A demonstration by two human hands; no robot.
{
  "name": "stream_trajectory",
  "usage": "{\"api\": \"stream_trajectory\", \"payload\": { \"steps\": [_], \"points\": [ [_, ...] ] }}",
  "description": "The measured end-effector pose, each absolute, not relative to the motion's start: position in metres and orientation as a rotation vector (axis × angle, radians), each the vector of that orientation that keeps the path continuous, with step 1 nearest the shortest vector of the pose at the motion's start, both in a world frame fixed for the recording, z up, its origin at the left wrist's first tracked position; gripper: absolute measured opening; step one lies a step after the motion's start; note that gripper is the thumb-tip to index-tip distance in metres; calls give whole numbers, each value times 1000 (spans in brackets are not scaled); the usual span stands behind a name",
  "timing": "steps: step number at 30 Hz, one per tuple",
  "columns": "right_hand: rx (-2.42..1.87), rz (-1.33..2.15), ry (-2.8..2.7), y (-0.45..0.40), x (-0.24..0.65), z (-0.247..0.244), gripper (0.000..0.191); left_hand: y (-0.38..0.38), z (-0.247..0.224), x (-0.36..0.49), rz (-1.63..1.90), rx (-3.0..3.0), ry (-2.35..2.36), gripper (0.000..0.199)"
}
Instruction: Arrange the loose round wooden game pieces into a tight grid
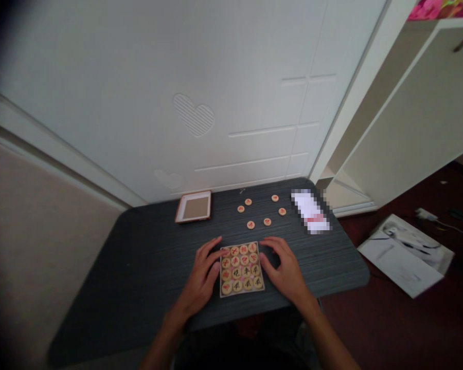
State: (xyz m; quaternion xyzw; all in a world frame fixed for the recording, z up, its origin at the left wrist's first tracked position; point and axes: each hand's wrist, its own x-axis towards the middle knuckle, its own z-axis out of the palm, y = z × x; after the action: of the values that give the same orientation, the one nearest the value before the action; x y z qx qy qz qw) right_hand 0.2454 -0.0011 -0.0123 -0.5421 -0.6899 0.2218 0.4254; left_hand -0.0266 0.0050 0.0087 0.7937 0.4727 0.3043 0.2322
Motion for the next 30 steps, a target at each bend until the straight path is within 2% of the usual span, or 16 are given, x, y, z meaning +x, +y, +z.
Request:
{"api": "stream_trajectory", "payload": {
  "steps": [9,19,25,30],
  "points": [
    [-1474,177,-1749,69,290,-9,28,87,31,-11,908,2210,1159,29],
    [-1547,151,-1960,159,302,-9,28,187,-4,28,753,2297,1311,45],
    [-1598,176,-1986,174,305,-16,20,190,-9,23,740,2296,1315,21],
    [-1591,208,-1990,174,302,-16,18,178,-5,18,758,2266,1292,17]
  ]
}}
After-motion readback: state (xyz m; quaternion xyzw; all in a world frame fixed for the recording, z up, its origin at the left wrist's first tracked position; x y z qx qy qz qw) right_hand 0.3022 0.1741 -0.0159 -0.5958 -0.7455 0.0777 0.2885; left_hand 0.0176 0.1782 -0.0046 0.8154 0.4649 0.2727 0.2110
